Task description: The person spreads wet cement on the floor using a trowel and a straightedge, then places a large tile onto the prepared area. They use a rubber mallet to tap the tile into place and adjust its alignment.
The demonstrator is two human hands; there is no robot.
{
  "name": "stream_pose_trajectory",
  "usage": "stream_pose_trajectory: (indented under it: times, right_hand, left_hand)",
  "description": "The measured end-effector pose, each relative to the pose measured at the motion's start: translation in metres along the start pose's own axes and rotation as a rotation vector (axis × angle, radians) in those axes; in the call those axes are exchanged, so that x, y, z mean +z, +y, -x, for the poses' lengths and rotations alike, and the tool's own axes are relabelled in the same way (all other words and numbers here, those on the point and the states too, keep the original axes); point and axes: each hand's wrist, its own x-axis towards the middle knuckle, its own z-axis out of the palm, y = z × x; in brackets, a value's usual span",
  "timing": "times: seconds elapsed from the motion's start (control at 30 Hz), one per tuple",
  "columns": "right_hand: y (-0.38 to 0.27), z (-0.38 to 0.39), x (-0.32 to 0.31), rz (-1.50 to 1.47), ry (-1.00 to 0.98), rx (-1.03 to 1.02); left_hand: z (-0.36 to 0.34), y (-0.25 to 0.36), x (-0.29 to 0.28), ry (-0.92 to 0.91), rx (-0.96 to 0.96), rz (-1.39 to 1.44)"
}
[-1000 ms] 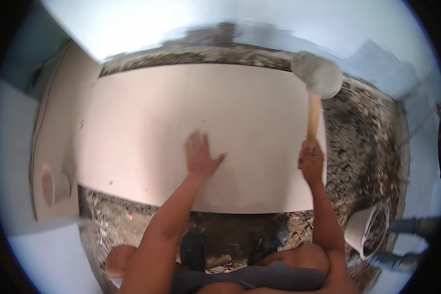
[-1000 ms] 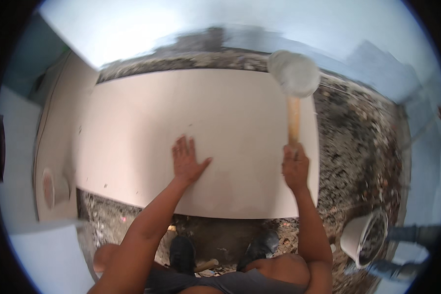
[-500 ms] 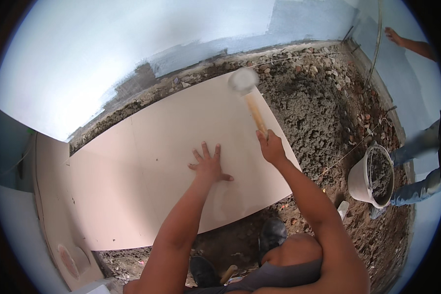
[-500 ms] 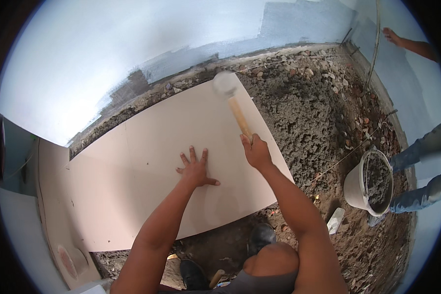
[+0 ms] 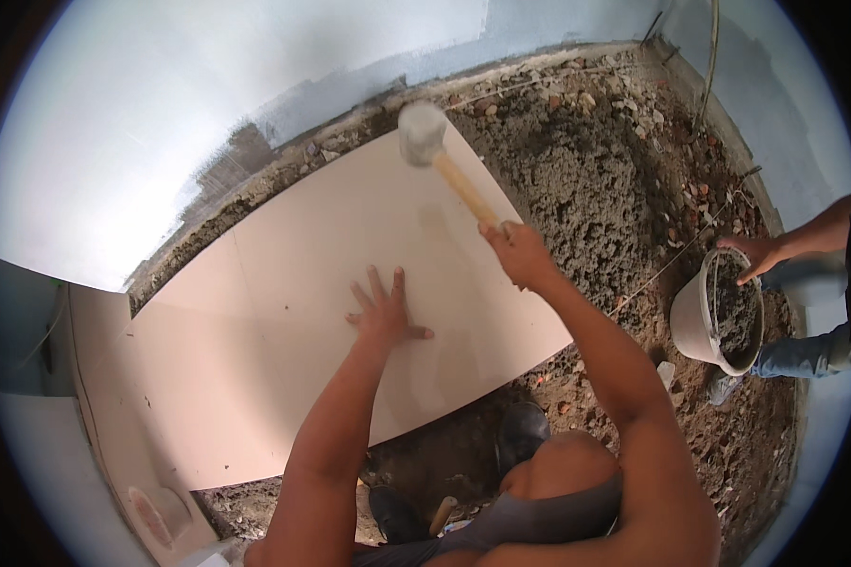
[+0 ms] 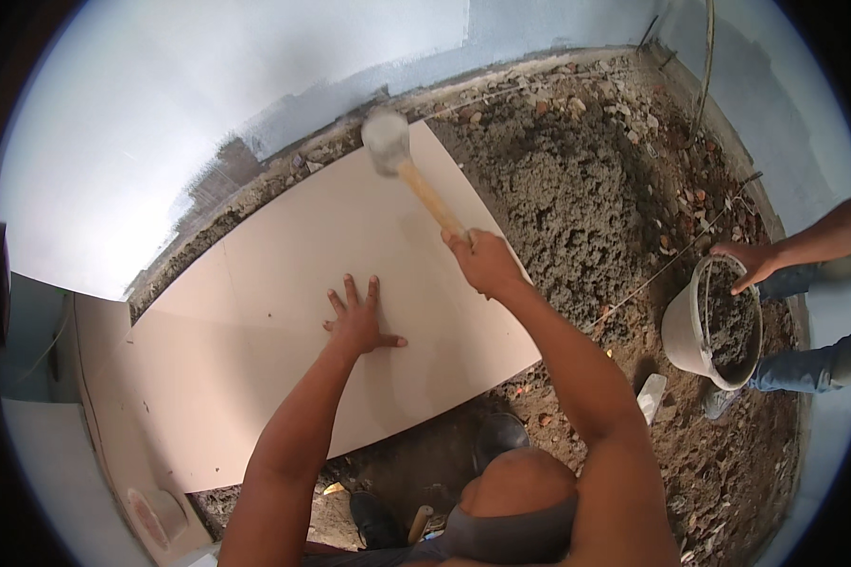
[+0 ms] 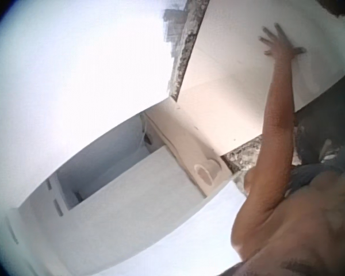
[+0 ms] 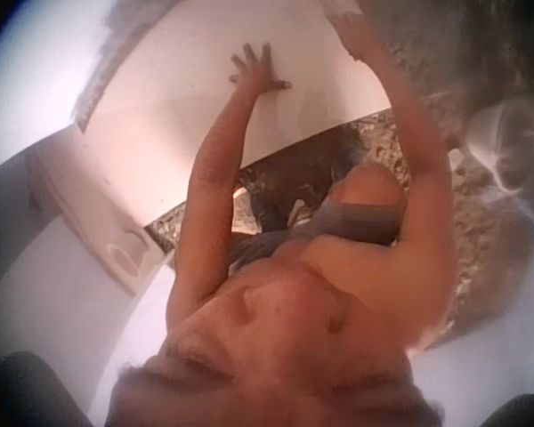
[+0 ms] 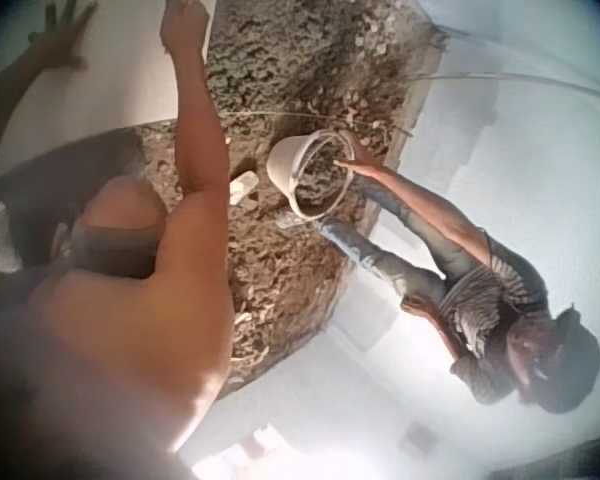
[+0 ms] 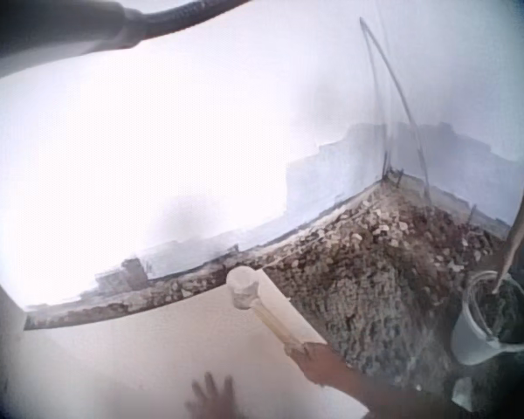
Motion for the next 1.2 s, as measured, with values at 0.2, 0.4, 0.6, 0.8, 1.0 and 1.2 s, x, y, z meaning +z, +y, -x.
stream_pose_trajectory:
  times: [0.2,0.4,0.6,0.8,1.0,1.2]
  right_hand:
    - [0.086,0.126,-0.024,-0.118,0.177,-0.319]
    - [0.095,0.175,-0.044,-0.012,-0.114,0.301]
    - [0.158,0.230,-0.034,-0.267,0.060,-0.185]
    - [0.109,0.217,-0.052,0.074,-0.082,0.376]
    - [0.133,0.222,-0.001,-0.128,0.205,-0.118]
    - [0.082,0.164,-0.013,0.014,-0.013,0.105]
  left_hand:
    - [0.003,0.016,0.002,0.014,0.053,0.016]
    - [0.003,-0.002,0.005,0.030,0.008,-0.012]
    - [-0.003,0.010,0.007,0.026,0.036,-0.037]
    - [-0.001,0.005,0.002,0.034,0.027,-0.014]
    - [-0.001,0.009,0.006,0.037,0.030,-0.012]
    - [0.001,0.006,0.002,0.041,0.012,0.016]
